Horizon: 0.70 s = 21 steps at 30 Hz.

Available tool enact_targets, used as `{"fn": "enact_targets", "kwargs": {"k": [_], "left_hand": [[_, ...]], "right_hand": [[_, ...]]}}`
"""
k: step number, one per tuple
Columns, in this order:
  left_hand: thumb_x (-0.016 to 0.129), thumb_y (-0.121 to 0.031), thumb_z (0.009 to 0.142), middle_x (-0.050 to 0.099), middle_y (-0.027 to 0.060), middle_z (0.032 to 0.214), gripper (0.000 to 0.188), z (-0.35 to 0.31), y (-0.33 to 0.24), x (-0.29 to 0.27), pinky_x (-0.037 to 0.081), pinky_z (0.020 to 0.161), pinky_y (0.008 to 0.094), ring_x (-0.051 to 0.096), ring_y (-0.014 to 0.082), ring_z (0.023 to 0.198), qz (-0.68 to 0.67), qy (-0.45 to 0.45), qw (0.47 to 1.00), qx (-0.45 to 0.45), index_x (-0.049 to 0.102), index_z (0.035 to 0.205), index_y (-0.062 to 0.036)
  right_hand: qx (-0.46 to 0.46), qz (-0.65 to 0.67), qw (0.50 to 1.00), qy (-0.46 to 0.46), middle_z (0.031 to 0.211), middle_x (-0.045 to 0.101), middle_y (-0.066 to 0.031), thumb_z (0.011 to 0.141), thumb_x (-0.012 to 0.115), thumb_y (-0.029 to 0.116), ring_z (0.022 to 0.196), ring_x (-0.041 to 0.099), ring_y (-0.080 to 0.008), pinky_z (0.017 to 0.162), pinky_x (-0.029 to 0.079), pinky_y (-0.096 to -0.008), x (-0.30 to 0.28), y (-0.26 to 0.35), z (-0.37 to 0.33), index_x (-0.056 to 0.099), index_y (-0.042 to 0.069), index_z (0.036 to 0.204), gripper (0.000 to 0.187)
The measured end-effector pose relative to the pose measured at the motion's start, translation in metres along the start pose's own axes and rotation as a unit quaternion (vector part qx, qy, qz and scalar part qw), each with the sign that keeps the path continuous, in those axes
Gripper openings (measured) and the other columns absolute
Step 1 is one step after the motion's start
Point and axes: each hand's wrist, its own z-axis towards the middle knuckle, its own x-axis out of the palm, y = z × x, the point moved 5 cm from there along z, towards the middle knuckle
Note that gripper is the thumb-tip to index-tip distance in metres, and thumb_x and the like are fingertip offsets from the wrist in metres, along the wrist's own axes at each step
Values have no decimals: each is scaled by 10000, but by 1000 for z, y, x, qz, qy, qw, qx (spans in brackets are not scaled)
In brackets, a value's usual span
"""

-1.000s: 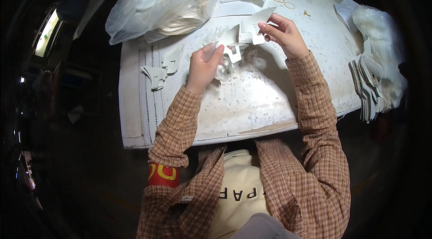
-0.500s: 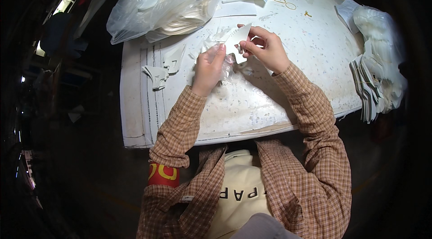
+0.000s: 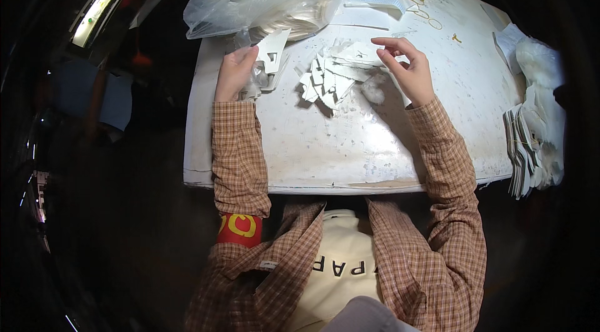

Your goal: The person sorts white paper cutouts on a table, separating small irregular pieces from larger shaped pieces. They stack the larger pieces and bundle them with a rubber band, then continue sorting the smaller pieces into piles.

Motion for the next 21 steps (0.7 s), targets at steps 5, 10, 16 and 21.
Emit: {"fn": "enact_targets", "kwargs": {"k": [5, 10, 16, 21], "left_hand": [[621, -399, 864, 689, 103, 843, 411, 9, 29, -5, 479, 727, 326, 634, 213, 774, 201, 37, 978, 29, 683, 952, -2], [608, -470, 826, 670, 196, 855, 435, 2, 20, -1, 486, 757, 397, 629, 367, 837, 425, -20, 905, -15, 694, 868, -46], [579, -434, 857, 651, 174, 728, 409, -9, -20, -13, 480, 684, 414, 634, 349, 728, 363, -144, 919, 60, 669, 774, -44], [591, -431, 864, 583, 146, 617, 449, -12, -35, -10, 450, 625, 359, 554, 301, 593, 276, -165, 940, 115, 602, 696, -14]], "right_hand": [[-20, 3, 1000, 8, 843, 614, 16, 841, 644, 140, 737, 548, -62, 574, 448, -196, 0, -1, -1, 711, 127, 992, 166], [-27, -7, 1000, -2, 825, 621, 14, 842, 634, 129, 719, 546, -56, 560, 437, -194, -1, -1, 0, 713, 116, 982, 161], [-26, -62, 998, -11, 851, 651, -1, 844, 638, 169, 726, 566, -77, 589, 472, -211, -15, -3, 7, 715, 127, 984, 165], [81, -356, 922, 127, 943, 650, -105, 792, 720, 284, 849, 634, -208, 735, 523, -317, -28, -26, 8, 660, 97, 1098, 364]]}}
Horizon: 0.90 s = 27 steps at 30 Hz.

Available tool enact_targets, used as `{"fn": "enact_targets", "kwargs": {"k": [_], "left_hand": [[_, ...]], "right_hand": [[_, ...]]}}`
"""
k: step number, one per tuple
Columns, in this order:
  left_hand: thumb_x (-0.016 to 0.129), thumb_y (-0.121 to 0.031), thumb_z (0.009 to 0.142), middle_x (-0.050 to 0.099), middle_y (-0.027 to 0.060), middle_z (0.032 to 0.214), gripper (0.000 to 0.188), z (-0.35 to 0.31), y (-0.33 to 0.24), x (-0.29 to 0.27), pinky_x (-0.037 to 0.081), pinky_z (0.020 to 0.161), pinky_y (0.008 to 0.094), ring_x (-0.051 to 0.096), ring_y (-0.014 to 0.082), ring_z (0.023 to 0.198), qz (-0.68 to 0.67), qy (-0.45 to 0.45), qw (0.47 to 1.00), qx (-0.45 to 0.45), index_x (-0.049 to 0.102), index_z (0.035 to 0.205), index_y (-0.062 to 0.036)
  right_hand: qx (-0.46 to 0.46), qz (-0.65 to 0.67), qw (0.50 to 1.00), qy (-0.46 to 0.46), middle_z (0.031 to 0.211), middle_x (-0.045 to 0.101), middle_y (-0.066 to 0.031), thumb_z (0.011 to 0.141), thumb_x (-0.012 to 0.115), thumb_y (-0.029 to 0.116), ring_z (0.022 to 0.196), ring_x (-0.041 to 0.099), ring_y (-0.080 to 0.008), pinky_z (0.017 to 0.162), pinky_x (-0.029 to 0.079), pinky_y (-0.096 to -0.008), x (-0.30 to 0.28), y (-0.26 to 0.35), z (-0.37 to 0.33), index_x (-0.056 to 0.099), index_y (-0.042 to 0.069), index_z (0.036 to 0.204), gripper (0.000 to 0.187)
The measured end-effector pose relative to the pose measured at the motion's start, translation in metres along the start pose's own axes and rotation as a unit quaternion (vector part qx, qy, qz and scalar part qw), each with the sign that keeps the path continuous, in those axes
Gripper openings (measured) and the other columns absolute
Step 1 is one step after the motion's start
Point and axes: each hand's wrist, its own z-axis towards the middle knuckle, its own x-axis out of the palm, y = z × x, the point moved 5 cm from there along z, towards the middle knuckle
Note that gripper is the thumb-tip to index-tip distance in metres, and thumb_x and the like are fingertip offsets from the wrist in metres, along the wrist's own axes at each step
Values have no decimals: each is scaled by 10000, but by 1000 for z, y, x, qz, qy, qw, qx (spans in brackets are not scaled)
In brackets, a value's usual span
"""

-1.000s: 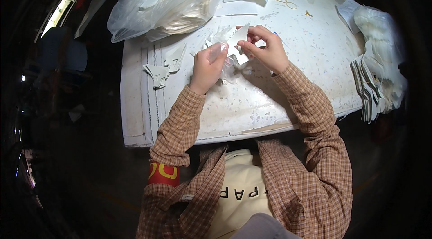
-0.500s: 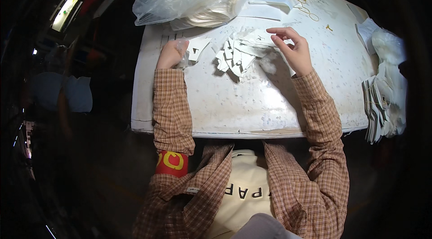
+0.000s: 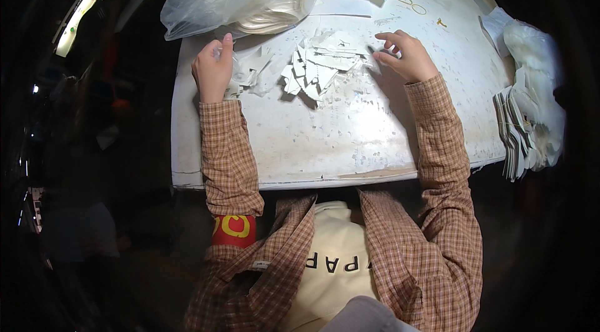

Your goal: The person sorts white paper cutouts on a table, separating small irregular pieces from larger shaped pieces. They stack the larger pieces and bundle them with a rubber band, then continue sorting the smaller pieces into piles.

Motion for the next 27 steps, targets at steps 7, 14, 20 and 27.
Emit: {"fn": "enact_targets", "kwargs": {"k": [7, 14, 20, 27], "left_hand": [[758, -341, 729, 592, 163, 634, 375, -12, -8, 3, 440, 561, 381, 567, 337, 579, 18, 123, 991, 50, 566, 717, -19], [820, -295, 654, 649, 118, 701, 343, -40, -1, 5, 472, 598, 341, 616, 222, 637, 15, 176, 984, 8, 618, 838, -87], [778, -295, 697, 685, 129, 810, 280, -70, 5, 28, 513, 648, 379, 664, 309, 742, 28, 190, 980, 52, 663, 873, -110], [693, -220, 793, 614, 125, 642, 204, -79, -3, 33, 444, 552, 328, 585, 198, 577, -22, 177, 982, 57, 627, 774, -28]], "right_hand": [[-24, -37, 979, 199, 1090, 598, -157, 570, 877, 336, 1007, 591, -293, 848, 509, -362, 35, 9, -15, 530, 57, 1184, 759], [-108, -30, 975, 194, 761, 664, -121, 670, 820, 238, 717, 642, -247, 670, 510, -325, 36, 23, -16, 614, 28, 892, 369], [-101, 38, 973, 206, 728, 645, -108, 654, 824, 188, 688, 635, -232, 639, 503, -328, 32, 30, -20, 578, 58, 1010, 451], [-136, 57, 976, 159, 686, 616, -101, 682, 783, 119, 689, 629, -230, 655, 505, -342, 45, 37, -21, 572, 61, 1051, 430]]}}
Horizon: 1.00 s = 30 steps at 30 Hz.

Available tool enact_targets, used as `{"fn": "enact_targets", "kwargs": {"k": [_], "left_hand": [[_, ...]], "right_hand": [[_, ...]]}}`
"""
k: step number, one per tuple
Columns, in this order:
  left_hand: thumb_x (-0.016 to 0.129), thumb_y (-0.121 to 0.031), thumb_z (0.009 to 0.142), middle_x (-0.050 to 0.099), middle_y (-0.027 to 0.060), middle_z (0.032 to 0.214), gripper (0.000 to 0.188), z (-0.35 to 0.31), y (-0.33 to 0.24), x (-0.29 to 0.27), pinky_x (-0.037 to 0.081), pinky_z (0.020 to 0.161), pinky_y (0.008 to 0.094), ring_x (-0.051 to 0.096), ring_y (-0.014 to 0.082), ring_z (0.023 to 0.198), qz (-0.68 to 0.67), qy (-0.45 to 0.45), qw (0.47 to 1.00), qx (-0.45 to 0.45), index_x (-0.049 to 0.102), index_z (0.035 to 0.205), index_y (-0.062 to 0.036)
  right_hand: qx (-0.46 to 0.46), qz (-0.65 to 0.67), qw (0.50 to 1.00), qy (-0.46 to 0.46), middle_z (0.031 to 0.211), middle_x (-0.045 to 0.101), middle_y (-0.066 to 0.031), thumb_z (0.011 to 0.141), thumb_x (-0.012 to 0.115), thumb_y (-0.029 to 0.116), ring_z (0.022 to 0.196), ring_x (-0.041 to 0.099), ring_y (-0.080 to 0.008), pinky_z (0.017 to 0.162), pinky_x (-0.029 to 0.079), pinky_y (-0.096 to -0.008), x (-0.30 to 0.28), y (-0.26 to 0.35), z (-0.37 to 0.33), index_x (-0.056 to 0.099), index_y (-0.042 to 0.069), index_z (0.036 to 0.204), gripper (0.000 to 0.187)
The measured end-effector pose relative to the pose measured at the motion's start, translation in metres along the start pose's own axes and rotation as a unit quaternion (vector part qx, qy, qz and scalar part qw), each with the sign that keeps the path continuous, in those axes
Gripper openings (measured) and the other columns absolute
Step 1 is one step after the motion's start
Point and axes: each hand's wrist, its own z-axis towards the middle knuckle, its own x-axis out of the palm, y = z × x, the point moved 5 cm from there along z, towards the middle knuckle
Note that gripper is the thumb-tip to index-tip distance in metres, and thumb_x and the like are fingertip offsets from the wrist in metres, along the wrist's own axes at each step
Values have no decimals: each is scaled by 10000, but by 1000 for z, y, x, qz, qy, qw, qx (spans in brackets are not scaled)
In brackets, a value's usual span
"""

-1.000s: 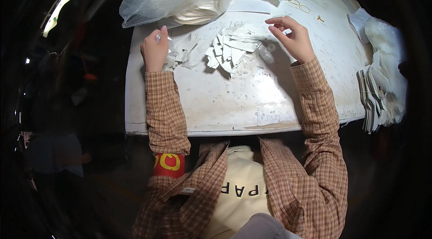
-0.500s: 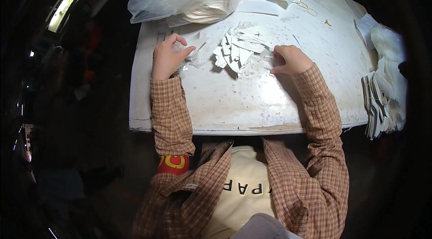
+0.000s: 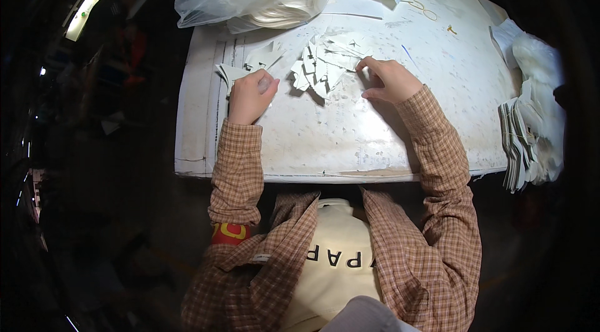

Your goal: The person sorts white paper cutouts on a table, separating small irregular pieces from larger shaped pieces. They stack the larger pieces and bundle them with a rubber band, then continue sorting the smaller pieces into piles.

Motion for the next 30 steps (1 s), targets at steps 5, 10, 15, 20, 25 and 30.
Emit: {"fn": "enact_targets", "kwargs": {"k": [5, 10, 15, 20, 25, 30], "left_hand": [[616, -207, 879, 491, -27, 580, 278, 13, -19, -12, 310, 497, 234, 383, 57, 531, -274, -41, 961, -6, 550, 689, -16], [572, -206, 918, 395, -87, 597, 288, 44, -61, -12, 241, 519, 183, 319, 7, 562, -487, -31, 873, 22, 498, 669, -82], [549, -287, 939, 351, -88, 632, 221, 61, -97, 29, 226, 549, 171, 264, 29, 568, -589, 43, 806, -36, 568, 930, -67], [592, -383, 911, 549, -24, 741, 358, 46, -101, 49, 380, 634, 184, 450, 39, 684, -515, 41, 856, 31, 614, 947, -28], [570, -339, 930, 522, -45, 646, 385, 56, -60, 34, 350, 563, 200, 413, 36, 596, -422, -27, 905, -38, 592, 726, -13], [601, -220, 909, 519, -61, 688, 200, 56, -39, 28, 332, 501, 188, 438, 23, 562, -612, -90, 771, -151, 593, 754, -94]], "right_hand": [[-20, -31, 998, -59, 777, 665, -128, 750, 708, 116, 752, 642, -278, 717, 516, -361, 5, -7, 7, 651, 19, 866, 162], [4, 147, 988, -43, 741, 659, -75, 781, 703, 121, 661, 621, -158, 635, 507, -280, -5, -9, 6, 659, 23, 844, 125], [-17, 445, 893, -66, 757, 623, 8, 834, 693, 147, 658, 551, -42, 608, 472, -196, -26, 10, 8, 643, 33, 860, 128], [-70, 208, 961, -166, 780, 618, -9, 761, 737, 214, 673, 560, -113, 607, 472, -252, -33, 44, 34, 669, 59, 923, 234], [-132, 167, 958, -193, 921, 594, -25, 748, 739, 258, 803, 548, -141, 654, 477, -268, -36, 37, 61, 660, 149, 1046, 327], [-46, -10, 979, -198, 1096, 585, -82, 743, 746, 322, 981, 557, -256, 868, 472, -367, -25, -13, 61, 633, 123, 1121, 442]]}}
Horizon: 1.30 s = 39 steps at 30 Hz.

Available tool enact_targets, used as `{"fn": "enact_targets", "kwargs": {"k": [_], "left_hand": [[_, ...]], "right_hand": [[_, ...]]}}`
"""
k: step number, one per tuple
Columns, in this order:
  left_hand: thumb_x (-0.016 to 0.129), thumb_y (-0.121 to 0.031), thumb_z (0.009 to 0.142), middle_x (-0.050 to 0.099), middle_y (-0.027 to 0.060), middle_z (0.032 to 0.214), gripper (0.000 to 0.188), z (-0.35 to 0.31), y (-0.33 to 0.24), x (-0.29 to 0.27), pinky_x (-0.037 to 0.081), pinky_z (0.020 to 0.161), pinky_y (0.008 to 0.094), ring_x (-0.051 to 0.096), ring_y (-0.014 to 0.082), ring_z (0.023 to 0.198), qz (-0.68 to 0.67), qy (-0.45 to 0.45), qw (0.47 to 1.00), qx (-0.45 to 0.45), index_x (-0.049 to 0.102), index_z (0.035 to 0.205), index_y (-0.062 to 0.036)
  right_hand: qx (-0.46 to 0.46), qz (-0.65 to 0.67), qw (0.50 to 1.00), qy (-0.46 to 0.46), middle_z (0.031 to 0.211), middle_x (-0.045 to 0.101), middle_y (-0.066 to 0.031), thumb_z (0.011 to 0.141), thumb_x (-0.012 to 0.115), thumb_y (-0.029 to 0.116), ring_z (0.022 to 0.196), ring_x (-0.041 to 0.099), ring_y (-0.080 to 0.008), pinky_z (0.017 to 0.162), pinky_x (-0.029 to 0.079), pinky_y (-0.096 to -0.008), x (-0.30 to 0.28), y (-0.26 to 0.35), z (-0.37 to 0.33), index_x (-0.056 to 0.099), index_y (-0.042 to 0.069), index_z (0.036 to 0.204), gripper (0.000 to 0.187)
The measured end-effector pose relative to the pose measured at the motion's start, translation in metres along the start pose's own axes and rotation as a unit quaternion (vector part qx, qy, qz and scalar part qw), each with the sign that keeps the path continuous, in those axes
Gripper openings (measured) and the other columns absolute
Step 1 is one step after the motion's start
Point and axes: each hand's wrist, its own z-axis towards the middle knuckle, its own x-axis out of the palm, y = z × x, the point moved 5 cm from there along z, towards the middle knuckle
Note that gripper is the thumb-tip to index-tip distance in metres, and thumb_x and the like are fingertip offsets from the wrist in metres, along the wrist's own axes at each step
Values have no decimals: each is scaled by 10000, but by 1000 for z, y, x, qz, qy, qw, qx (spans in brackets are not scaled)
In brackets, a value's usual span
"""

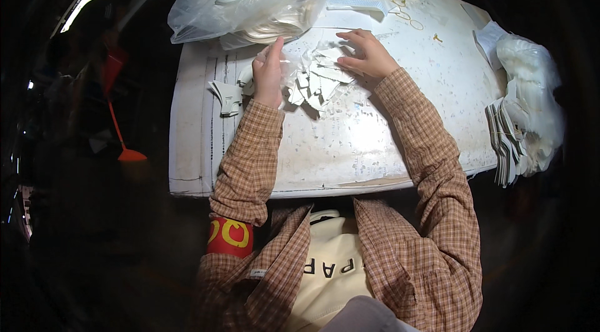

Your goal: The person sorts white paper cutouts on a table, separating small irregular pieces from larger shaped pieces. They stack the larger pieces and bundle them with a rubber band, then continue sorting the smaller pieces into piles.

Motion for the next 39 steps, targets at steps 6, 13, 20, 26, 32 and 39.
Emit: {"fn": "enact_targets", "kwargs": {"k": [6, 13, 20, 26, 32, 39], "left_hand": [[635, -165, 887, 617, 34, 903, 130, -6, -2, 7, 442, 584, 172, 555, 42, 668, -85, 67, 993, -54, 559, 825, -79], [581, -248, 921, 337, -92, 540, 250, -20, -12, 12, 236, 411, 195, 283, 13, 443, -86, 121, 987, -55, 460, 713, -179], [554, -263, 929, 310, -110, 544, 166, -22, -17, 12, 174, 438, 187, 233, 2, 455, -53, 74, 996, -9, 571, 844, -121], [671, -233, 857, 680, 45, 927, 262, -31, -19, 34, 464, 771, 251, 607, 122, 803, 228, 163, 941, 192, 667, 1018, -25], [668, -212, 855, 680, 50, 742, 199, -31, -21, 29, 467, 672, 244, 600, 100, 683, 320, 114, 908, 243, 687, 866, -15], [694, -306, 834, 591, 22, 640, 334, -38, -27, 35, 433, 581, 244, 535, 102, 591, 352, 118, 882, 290, 575, 721, -15]], "right_hand": [[-59, -16, 997, 47, 1080, 574, -104, 688, 786, 285, 1051, 541, -288, 903, 466, -379, 4, 5, -14, 616, 97, 1081, 468], [0, 91, 996, 1, 814, 668, -89, 742, 708, 99, 733, 645, -202, 724, 522, -298, -22, 9, -12, 671, 53, 917, 185], [43, 287, 953, -86, 818, 682, -8, 824, 668, 92, 743, 626, -74, 683, 513, -244, -37, 0, -10, 681, 70, 970, 148], [41, 406, 913, -2, 837, 654, 1, 846, 646, 83, 717, 591, -57, 681, 498, -212, -29, 24, -17, 659, 50, 1012, 170], [7, 374, 927, -23, 820, 635, 10, 846, 630, 62, 724, 583, -49, 717, 487, -213, -28, 29, -22, 655, 41, 1009, 166], [39, 387, 921, -14, 810, 633, 2, 842, 634, 70, 739, 585, -54, 721, 487, -222, -37, 24, -23, 649, 28, 1017, 180]]}}
